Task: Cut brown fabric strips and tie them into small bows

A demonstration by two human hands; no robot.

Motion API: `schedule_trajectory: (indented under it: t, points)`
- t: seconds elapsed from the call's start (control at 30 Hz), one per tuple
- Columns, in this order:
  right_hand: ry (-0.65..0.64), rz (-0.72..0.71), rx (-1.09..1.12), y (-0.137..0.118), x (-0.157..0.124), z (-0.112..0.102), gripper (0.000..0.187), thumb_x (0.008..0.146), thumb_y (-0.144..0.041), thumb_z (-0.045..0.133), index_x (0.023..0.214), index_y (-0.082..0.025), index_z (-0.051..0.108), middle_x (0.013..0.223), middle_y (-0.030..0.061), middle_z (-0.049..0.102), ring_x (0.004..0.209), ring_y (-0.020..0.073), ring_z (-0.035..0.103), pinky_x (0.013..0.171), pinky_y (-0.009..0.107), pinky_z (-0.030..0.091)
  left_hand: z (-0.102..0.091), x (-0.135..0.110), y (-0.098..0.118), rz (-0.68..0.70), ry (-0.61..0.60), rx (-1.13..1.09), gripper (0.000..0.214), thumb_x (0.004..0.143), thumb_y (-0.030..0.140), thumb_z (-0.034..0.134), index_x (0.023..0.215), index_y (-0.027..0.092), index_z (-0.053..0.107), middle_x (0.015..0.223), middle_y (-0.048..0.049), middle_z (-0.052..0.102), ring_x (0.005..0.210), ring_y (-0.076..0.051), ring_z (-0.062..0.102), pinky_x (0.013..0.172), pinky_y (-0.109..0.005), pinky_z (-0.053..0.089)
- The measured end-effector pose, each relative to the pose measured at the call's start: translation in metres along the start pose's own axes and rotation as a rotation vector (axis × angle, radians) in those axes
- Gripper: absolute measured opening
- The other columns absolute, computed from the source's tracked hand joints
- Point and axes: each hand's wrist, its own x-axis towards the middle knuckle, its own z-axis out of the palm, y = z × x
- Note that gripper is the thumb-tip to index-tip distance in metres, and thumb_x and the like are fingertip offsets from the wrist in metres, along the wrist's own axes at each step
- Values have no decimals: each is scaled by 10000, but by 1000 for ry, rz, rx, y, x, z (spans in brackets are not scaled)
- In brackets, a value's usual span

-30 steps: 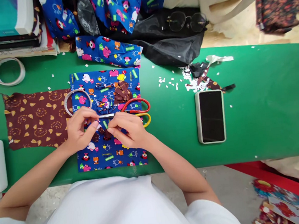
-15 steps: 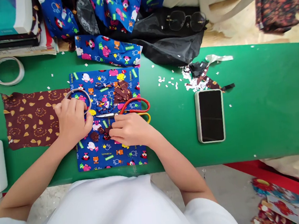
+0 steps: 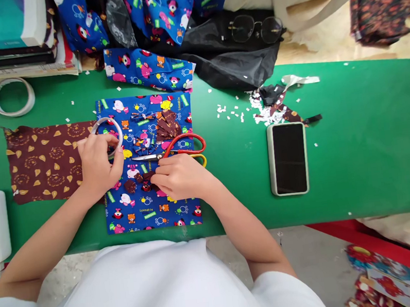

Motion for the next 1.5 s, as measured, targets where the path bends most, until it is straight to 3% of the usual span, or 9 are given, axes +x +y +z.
schedule_trajectory:
  t: [0.2,0.3,0.43,0.53,0.8,1.07,1.27,1.37,1.5]
  points:
    - [77,108,166,4,-2,-13,64,794,-146,532,749,-191,533,603,-26,546,557,102,445,525,233,337,-4,-1,6,-113,122,-404,208,880,155,546,1077,213,517,914,-10,666,842,-140,664,766,-268,482]
    - [93,190,67,12,-7,-23,56,747,-160,519,789,-195,505,644,-8,562,592,129,461,537,246,356,-3,-1,8,-120,159,-632,238,891,137,557,1108,235,547,951,4,697,888,-116,687,815,-235,524]
    - [-75,313,-200,22,-12,-31,188,674,-200,527,860,-175,525,752,51,595,674,194,481,598,310,393,1,0,6,-184,163,-770,254,885,152,590,1121,247,597,1006,4,723,918,-121,702,826,-230,560]
    - [-168,374,-213,23,-14,-32,238,671,-200,529,906,-165,532,832,75,597,733,211,502,654,332,415,2,2,5,-203,139,-844,303,880,149,600,1165,251,587,1033,2,729,895,-116,714,801,-216,583]
    - [-221,480,-92,17,-18,-32,321,693,-79,516,1004,-159,521,979,98,606,892,233,551,746,344,478,1,3,9,-162,133,-874,316,860,116,621,1145,236,554,1005,10,732,858,-111,732,800,-203,602]
    - [-23,359,-243,19,-15,-25,260,640,-8,468,812,-201,496,820,50,618,726,183,534,646,288,459,2,2,10,-149,156,-870,255,875,105,596,1093,214,523,970,16,718,868,-106,730,804,-190,602]
    - [250,486,-212,19,-19,-14,155,700,-185,566,825,-215,480,687,-1,597,548,134,510,516,260,382,3,-2,9,-91,150,-827,268,868,74,598,1087,213,529,984,4,708,868,-111,729,826,-218,603]
    - [239,594,-233,16,-18,-10,197,730,-312,612,836,-216,476,675,5,590,535,139,511,514,275,378,3,-4,7,-58,145,-771,251,886,105,584,1095,233,528,1011,-12,705,896,-127,727,817,-246,612]
    - [223,610,-237,11,-13,-10,299,761,-457,617,875,-214,485,733,44,597,620,184,551,555,311,399,4,-4,5,-4,127,-663,207,906,166,568,1085,256,516,993,-13,707,931,-142,720,802,-265,619]
